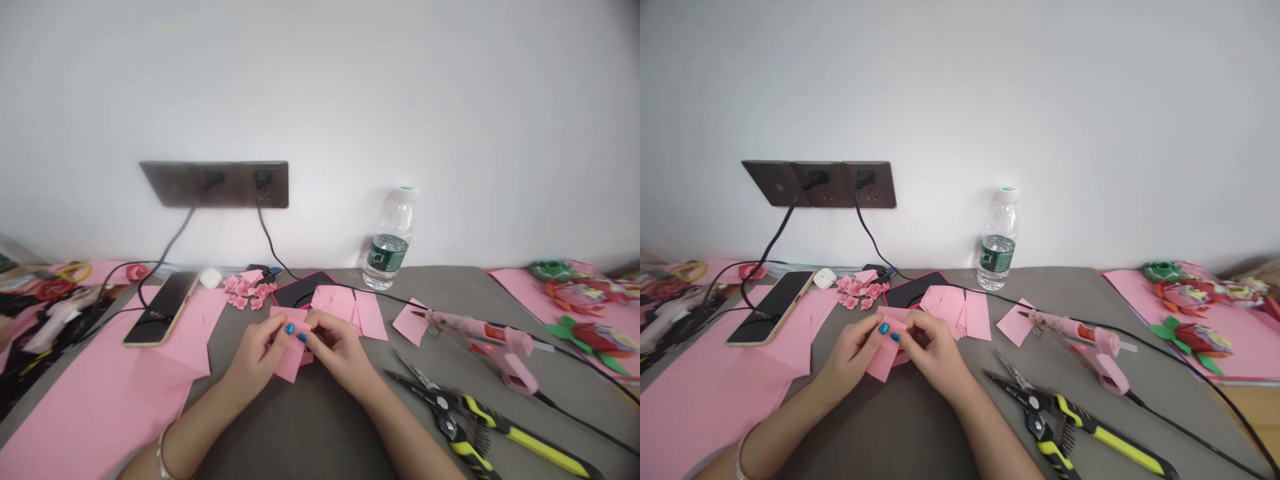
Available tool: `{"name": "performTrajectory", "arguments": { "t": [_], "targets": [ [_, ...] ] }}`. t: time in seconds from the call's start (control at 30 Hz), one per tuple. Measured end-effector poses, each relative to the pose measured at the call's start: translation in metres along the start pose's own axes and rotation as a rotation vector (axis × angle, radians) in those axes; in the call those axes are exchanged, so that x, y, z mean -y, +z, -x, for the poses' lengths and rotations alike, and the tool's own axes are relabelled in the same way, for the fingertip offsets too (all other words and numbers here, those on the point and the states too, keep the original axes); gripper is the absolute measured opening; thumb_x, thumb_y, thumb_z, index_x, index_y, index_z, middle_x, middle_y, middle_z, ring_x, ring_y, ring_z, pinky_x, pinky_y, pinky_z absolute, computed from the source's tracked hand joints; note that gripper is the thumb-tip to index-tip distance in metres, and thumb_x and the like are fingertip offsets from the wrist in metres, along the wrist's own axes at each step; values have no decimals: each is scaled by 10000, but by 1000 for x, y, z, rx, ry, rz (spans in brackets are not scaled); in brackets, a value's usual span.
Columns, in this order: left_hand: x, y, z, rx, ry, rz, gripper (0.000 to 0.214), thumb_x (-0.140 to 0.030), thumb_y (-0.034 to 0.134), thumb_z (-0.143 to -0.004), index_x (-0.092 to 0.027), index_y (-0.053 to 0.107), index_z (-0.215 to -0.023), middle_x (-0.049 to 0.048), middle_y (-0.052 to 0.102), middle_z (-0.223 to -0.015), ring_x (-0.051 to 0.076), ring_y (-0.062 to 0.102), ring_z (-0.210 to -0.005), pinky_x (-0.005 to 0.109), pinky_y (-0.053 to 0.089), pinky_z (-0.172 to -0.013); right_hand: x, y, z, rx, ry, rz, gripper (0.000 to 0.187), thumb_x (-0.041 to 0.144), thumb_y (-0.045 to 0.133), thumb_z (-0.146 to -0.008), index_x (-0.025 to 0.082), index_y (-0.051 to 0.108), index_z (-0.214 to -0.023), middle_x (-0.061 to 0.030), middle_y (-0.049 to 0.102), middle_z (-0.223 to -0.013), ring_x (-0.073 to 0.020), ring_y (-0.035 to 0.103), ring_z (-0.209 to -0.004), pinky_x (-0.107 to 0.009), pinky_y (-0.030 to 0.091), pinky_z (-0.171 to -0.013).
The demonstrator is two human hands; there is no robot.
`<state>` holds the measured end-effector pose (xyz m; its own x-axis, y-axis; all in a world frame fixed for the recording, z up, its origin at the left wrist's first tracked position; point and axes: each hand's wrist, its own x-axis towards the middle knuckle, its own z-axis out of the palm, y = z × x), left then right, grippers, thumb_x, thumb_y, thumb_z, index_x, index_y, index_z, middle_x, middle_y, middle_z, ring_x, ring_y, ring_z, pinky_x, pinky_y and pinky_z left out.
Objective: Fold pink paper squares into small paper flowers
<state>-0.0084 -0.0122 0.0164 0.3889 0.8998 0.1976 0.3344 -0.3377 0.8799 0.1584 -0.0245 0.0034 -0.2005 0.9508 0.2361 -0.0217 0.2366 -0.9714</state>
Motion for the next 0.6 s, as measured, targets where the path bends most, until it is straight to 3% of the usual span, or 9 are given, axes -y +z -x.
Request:
{"name": "performTrajectory", "arguments": {
  "t": [0.27,0.6],
  "targets": [
    [4,1,1,1,-1,-31,334,-367,396,-963,-188,471,-692,-53,369,-549,113,359,-504,229,248,-478,0,1,-1,8,5,-17,311,425,581,-898,185,527,-707,12,455,-677,-134,395,-626,-253,323,-568],
    [-2,-3,-2,24,36,-26,336,-334,415,-938,-178,497,-653,-40,390,-559,115,367,-517,231,259,-489,-2,0,1,51,-10,-8,310,431,518,-937,195,524,-737,1,476,-718,-140,436,-639,-248,375,-586]
  ]
}}
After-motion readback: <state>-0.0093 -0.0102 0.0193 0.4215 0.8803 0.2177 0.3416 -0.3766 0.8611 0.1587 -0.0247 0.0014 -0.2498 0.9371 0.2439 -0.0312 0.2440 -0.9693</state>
